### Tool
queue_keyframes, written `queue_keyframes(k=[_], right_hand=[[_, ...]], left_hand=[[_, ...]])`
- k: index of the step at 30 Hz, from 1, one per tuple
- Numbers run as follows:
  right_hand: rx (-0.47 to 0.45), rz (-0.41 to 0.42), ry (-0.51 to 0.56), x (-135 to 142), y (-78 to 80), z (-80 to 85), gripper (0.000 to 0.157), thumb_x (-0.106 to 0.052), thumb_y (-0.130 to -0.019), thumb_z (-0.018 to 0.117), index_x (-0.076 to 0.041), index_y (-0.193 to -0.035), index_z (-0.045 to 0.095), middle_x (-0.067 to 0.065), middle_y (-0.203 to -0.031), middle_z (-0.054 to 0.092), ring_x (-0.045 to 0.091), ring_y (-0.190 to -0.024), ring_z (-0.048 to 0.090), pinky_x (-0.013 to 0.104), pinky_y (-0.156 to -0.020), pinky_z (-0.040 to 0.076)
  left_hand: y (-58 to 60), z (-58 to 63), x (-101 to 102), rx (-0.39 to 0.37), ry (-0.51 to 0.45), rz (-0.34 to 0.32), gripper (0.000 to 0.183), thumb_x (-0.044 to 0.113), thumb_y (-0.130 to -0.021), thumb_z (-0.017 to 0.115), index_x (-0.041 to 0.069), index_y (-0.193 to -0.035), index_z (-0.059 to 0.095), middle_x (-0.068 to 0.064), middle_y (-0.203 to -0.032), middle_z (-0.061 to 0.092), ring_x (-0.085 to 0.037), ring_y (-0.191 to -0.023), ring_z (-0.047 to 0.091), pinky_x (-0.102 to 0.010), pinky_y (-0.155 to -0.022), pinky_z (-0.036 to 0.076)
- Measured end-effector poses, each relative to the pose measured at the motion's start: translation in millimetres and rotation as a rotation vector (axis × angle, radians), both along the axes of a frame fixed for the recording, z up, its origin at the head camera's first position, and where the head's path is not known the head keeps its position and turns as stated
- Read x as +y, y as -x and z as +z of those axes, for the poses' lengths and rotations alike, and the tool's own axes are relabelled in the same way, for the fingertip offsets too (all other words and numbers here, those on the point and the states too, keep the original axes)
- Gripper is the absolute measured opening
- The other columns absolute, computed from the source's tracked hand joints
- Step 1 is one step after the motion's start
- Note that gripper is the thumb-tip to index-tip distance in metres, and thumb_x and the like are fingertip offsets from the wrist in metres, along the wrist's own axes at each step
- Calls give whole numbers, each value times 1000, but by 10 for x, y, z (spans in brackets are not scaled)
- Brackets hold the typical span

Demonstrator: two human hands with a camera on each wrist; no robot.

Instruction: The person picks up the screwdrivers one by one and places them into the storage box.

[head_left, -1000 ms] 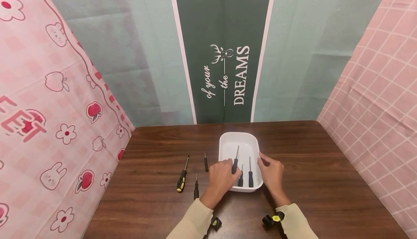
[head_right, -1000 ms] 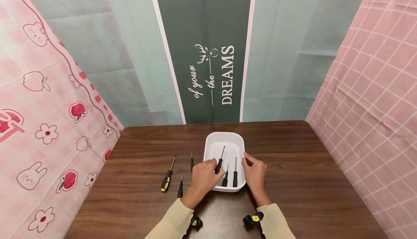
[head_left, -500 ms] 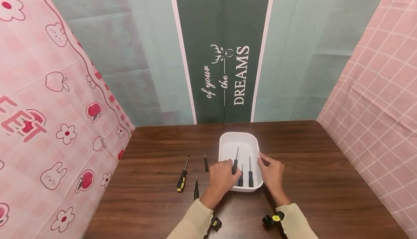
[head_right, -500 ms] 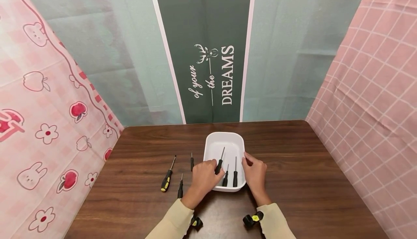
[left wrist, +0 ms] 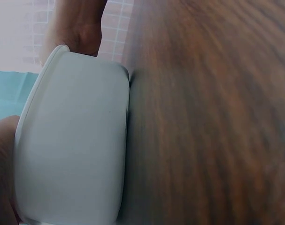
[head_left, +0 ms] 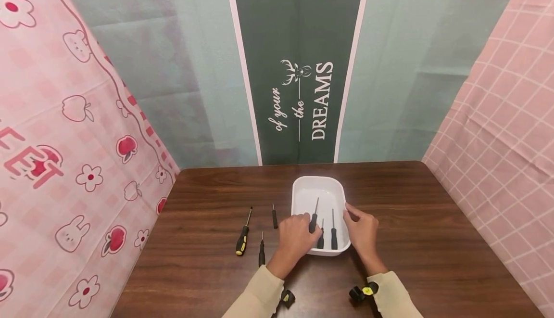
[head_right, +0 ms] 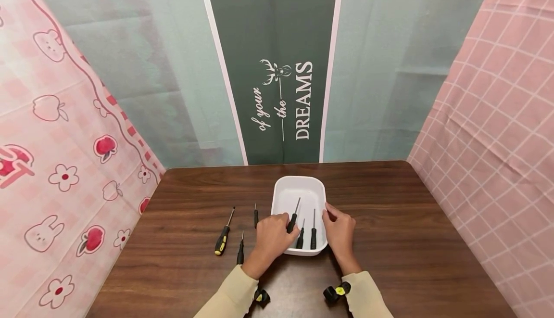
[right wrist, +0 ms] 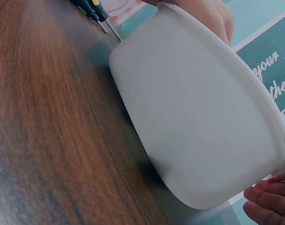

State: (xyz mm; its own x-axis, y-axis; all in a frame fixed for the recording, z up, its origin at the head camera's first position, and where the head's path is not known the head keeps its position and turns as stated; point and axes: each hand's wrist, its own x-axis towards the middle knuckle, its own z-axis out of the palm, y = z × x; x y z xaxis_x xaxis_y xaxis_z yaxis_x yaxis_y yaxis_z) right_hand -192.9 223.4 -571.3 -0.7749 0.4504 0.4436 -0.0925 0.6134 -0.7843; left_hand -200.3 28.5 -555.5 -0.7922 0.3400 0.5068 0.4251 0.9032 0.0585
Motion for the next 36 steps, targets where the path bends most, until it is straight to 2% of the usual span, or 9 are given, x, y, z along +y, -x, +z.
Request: queue_keyframes(k=[5,15,19,24,27,30,36], right_hand=[[9,8,9,-6,2,5,22,-5,-84,79,-4,-106,78,16,-103,73,34,-99,72,-2,-74,33],[21,9,9,-11,4,-9,22,-4,-84,79,-3,-106,78,16,-102,73,34,-99,72,-3,-75,32],[17,12,12,-6,2,-14,23,-4,-84,79,-4,-107,78,16,-104,73,33,-100,72,0,-75,35],[7,6,9,-4,4,-17,23,-6,-85,79,-5,-107,78,15,-104,73,32,-100,72,10,-76,45],[0,6,8,-8,4,-21,23,-5,-85,79,-5,-108,78,16,-104,73,32,-100,72,27,-79,54],[-4,14,12,-11,7,-29,23,-5,-86,78,-4,-108,78,17,-105,73,33,-100,72,43,-79,54],[-10,26,36,-13,10,-43,23,-3,-87,77,-2,-110,77,18,-107,72,34,-101,71,47,-79,54]], left_hand=[[-5,0,-1,18,0,2,38,49,-80,70,17,-64,58,3,-51,46,-14,-44,43,-28,-40,25],[-14,2,-6,17,4,3,38,50,-81,70,17,-64,59,2,-50,46,-14,-43,43,-28,-39,25],[-18,11,-5,10,10,4,38,50,-81,70,17,-65,60,2,-49,45,-14,-43,42,-28,-40,25],[-23,21,-4,4,28,2,39,50,-81,69,18,-63,58,2,-49,44,-15,-44,43,-29,-40,24],[-24,13,-4,-2,37,2,39,50,-80,69,18,-61,56,2,-49,45,-16,-43,45,-30,-40,25],[-25,4,-6,-16,34,-2,40,50,-80,68,18,-60,53,3,-48,45,-17,-42,45,-31,-40,25],[-29,-10,-10,-64,31,-14,40,48,-83,67,18,-61,53,3,-48,43,-15,-42,41,-30,-40,26]])
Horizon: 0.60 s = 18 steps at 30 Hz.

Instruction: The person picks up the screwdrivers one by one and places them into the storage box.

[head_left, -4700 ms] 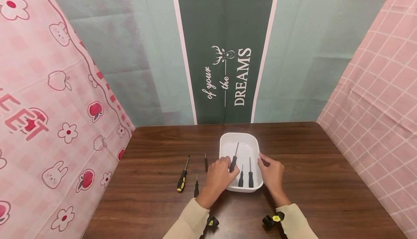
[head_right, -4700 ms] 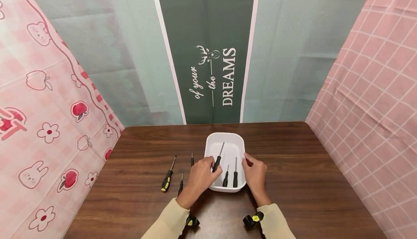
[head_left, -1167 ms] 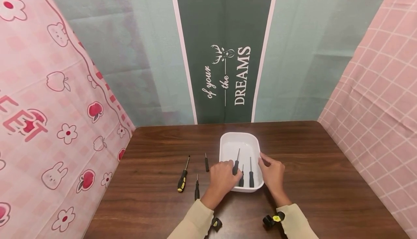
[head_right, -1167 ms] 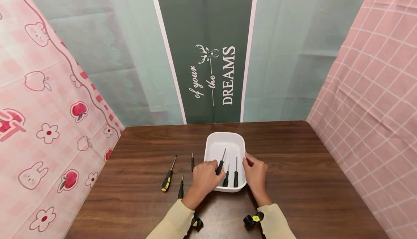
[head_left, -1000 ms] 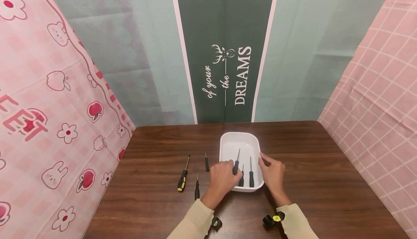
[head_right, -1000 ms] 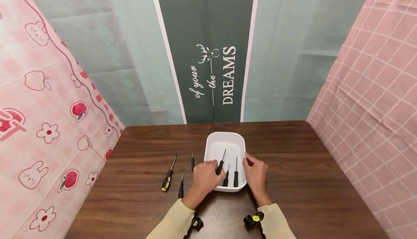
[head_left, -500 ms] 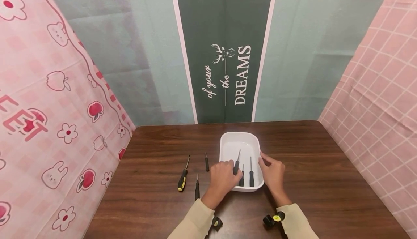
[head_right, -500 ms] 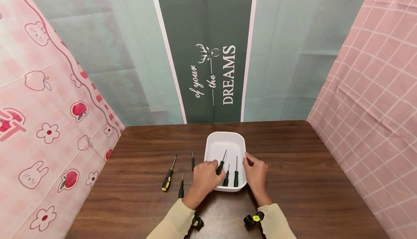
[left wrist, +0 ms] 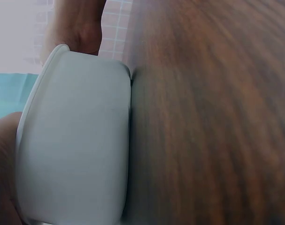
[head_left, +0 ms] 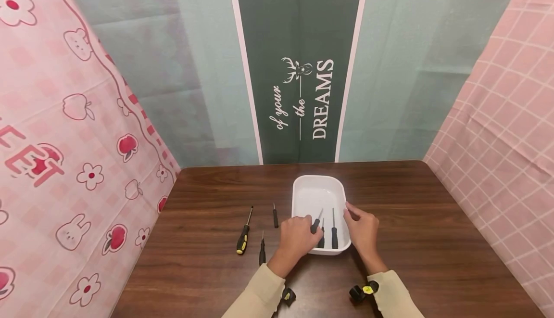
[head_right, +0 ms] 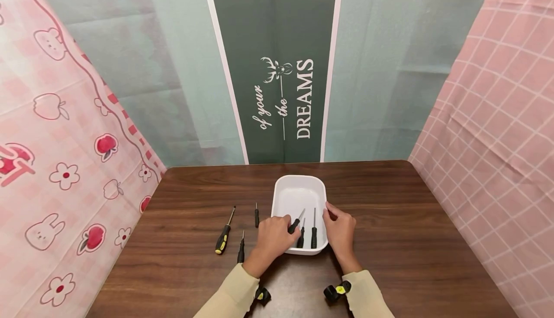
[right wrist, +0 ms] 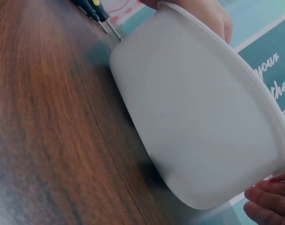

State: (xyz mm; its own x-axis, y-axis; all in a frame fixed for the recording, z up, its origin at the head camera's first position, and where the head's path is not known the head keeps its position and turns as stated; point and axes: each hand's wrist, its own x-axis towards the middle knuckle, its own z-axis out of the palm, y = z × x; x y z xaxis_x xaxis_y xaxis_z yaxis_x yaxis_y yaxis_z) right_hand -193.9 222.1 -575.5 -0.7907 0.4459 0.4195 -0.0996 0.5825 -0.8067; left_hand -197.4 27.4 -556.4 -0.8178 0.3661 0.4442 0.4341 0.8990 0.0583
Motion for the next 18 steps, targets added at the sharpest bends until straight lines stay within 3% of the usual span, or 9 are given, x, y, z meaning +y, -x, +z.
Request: queue_keyframes(k=[3,6,8,10,12,14,16,18], right_hand=[[1,-4,1,-5,-6,-2,23,-3,-86,77,-2,-109,77,18,-106,72,34,-100,72,44,-78,55],[2,-10,-3,-10,-10,-2,23,-4,-86,77,-3,-109,77,18,-105,73,34,-100,72,22,-76,55],[4,-12,-2,-12,-12,-4,23,-4,-86,78,-3,-108,77,17,-105,73,34,-100,72,8,-73,47],[6,-13,-3,-13,-14,-7,23,-4,-85,78,-3,-108,77,17,-104,73,34,-99,72,1,-72,39],[9,-13,-6,-16,-17,-10,23,-4,-85,77,-3,-108,77,18,-104,73,34,-99,72,8,-73,47],[9,-11,-9,-17,-18,-10,23,-4,-86,77,-2,-108,77,18,-104,73,34,-99,72,23,-74,55],[7,-9,-10,-15,-17,-11,23,-3,-86,77,-2,-109,77,18,-105,72,35,-99,72,40,-76,56],[6,-6,-5,-15,-12,-5,23,-4,-86,77,-2,-109,77,19,-105,72,36,-100,71,48,-78,55]], left_hand=[[-3,-7,-1,-25,2,-1,39,48,-84,67,19,-61,54,4,-49,43,-15,-43,41,-30,-41,27],[-9,-4,-4,-40,-2,-1,39,48,-84,67,18,-62,54,4,-49,43,-15,-44,42,-30,-41,28],[-14,0,-7,-43,-5,-2,39,48,-84,67,18,-63,55,3,-50,44,-15,-44,43,-30,-42,29],[-17,3,-8,-44,-7,-4,38,47,-83,68,18,-63,55,3,-50,44,-16,-44,43,-30,-42,29],[-19,3,-9,-42,-7,-5,38,47,-83,68,18,-62,54,3,-49,43,-16,-44,43,-30,-42,29],[-17,-1,-7,-40,-4,-6,39,48,-83,68,18,-62,54,4,-49,43,-15,-43,42,-30,-41,28],[-13,-4,-4,-39,1,-5,40,48,-83,68,18,-62,54,4,-49,43,-15,-43,42,-30,-41,28],[-5,-8,-2,-40,5,-6,40,49,-84,68,18,-62,54,4,-50,43,-16,-43,42,-30,-41,28]])
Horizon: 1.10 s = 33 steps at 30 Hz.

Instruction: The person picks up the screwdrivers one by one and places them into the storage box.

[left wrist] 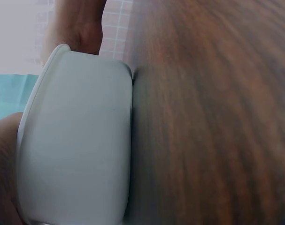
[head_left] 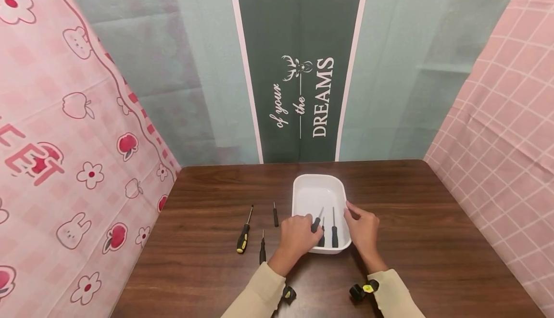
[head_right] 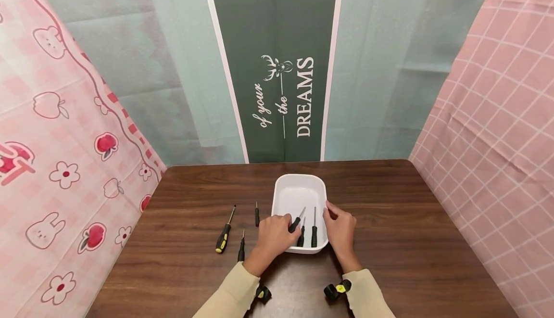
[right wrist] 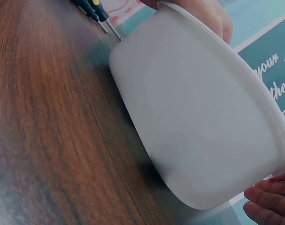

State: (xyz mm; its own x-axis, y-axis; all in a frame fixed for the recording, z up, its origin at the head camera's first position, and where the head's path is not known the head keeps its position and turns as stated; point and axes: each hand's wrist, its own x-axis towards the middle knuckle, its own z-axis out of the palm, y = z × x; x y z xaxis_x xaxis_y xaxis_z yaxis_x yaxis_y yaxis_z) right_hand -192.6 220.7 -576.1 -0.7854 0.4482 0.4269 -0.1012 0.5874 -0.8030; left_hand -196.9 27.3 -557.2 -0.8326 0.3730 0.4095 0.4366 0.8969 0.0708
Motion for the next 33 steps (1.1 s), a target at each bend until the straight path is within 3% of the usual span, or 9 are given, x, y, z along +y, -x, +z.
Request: queue_keyframes(k=[15,17,20,22,33], right_hand=[[-15,-3,0,-9,-5,34,23,-5,-86,76,-2,-109,77,20,-105,72,38,-101,70,52,-80,55],[-13,-9,-5,-10,-8,34,22,-5,-86,77,-3,-108,78,18,-103,73,36,-101,71,48,-80,55],[-3,-19,-11,-11,-9,32,21,-4,-84,77,-4,-105,79,17,-100,74,35,-99,72,32,-78,52],[-1,-24,-14,-10,-6,29,21,-4,-83,78,-4,-104,79,16,-98,74,35,-100,72,30,-79,50],[-2,-32,-13,-13,-5,27,21,-5,-83,78,-5,-104,79,16,-98,74,36,-101,71,44,-82,48]], left_hand=[[15,-2,8,-4,24,-4,40,50,-84,69,18,-64,56,2,-51,47,-17,-45,47,-31,-41,30],[9,-3,10,7,34,0,41,50,-84,69,18,-63,56,2,-52,49,-18,-45,50,-32,-41,31],[4,-8,14,34,49,4,41,50,-82,69,18,-62,55,1,-52,52,-20,-46,53,-33,-41,32],[5,-10,15,47,54,7,41,50,-82,70,18,-62,54,0,-52,53,-21,-47,54,-34,-41,32],[2,1,11,40,70,9,41,51,-83,69,18,-62,56,0,-53,53,-21,-46,53,-34,-41,32]])
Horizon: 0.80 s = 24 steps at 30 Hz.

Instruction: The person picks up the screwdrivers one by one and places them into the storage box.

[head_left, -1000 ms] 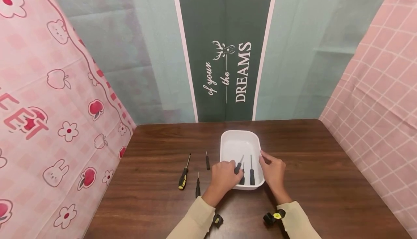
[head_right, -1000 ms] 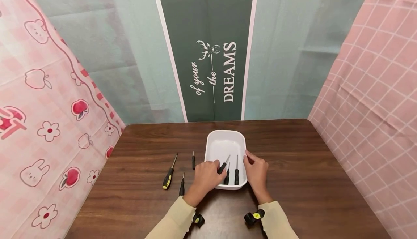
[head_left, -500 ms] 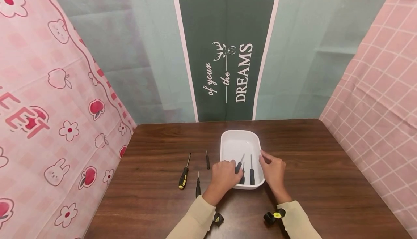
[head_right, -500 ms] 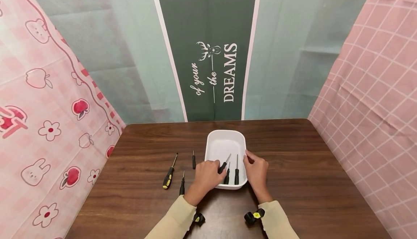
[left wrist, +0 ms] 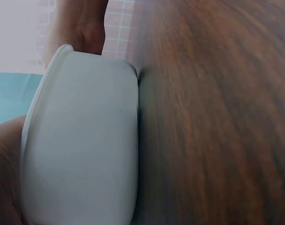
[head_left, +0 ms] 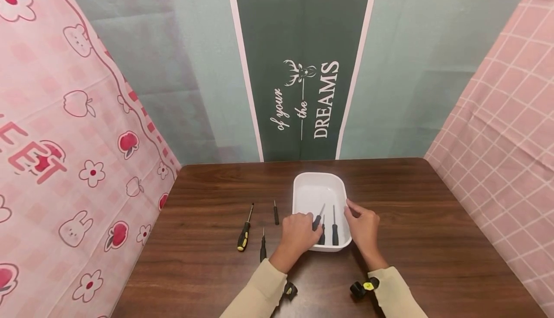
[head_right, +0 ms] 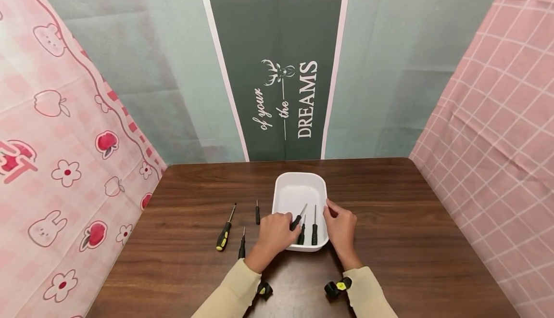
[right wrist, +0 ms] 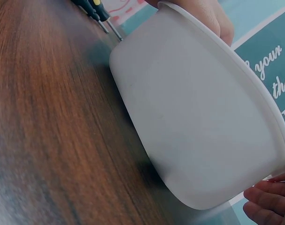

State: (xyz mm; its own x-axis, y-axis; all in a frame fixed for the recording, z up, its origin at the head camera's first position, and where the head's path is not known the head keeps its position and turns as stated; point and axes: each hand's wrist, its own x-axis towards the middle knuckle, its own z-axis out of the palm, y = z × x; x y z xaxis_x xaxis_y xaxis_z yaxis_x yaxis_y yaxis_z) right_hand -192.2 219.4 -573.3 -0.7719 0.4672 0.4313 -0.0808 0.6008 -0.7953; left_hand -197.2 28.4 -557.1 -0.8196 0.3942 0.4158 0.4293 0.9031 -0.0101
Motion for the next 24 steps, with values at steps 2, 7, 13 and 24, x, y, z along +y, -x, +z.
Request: queue_keyframes(k=[2,7,13,24], right_hand=[[1,0,0,1,1,0,21,-5,-83,78,-5,-104,79,16,-98,74,36,-101,71,44,-82,49],[-6,0,-6,-1,-2,1,21,-5,-84,78,-6,-105,79,16,-100,74,36,-101,71,44,-81,49],[1,9,4,2,1,-5,21,-5,-84,77,-5,-105,79,18,-100,73,38,-102,70,48,-83,50],[6,5,6,6,2,-6,21,-5,-84,77,-5,-105,79,18,-99,73,38,-101,71,49,-83,50]], left_hand=[[-4,9,0,-4,1,-1,41,51,-83,69,17,-62,56,0,-53,53,-21,-46,53,-34,-41,33],[-13,28,-1,-8,6,-4,42,51,-84,69,17,-61,56,0,-52,53,-20,-46,53,-34,-41,33],[-12,18,0,-15,1,1,44,51,-84,69,17,-60,56,0,-52,52,-21,-45,52,-34,-41,33],[-14,5,5,40,-25,-6,45,50,-88,69,17,-61,54,1,-51,50,-20,-44,51,-33,-41,31]])
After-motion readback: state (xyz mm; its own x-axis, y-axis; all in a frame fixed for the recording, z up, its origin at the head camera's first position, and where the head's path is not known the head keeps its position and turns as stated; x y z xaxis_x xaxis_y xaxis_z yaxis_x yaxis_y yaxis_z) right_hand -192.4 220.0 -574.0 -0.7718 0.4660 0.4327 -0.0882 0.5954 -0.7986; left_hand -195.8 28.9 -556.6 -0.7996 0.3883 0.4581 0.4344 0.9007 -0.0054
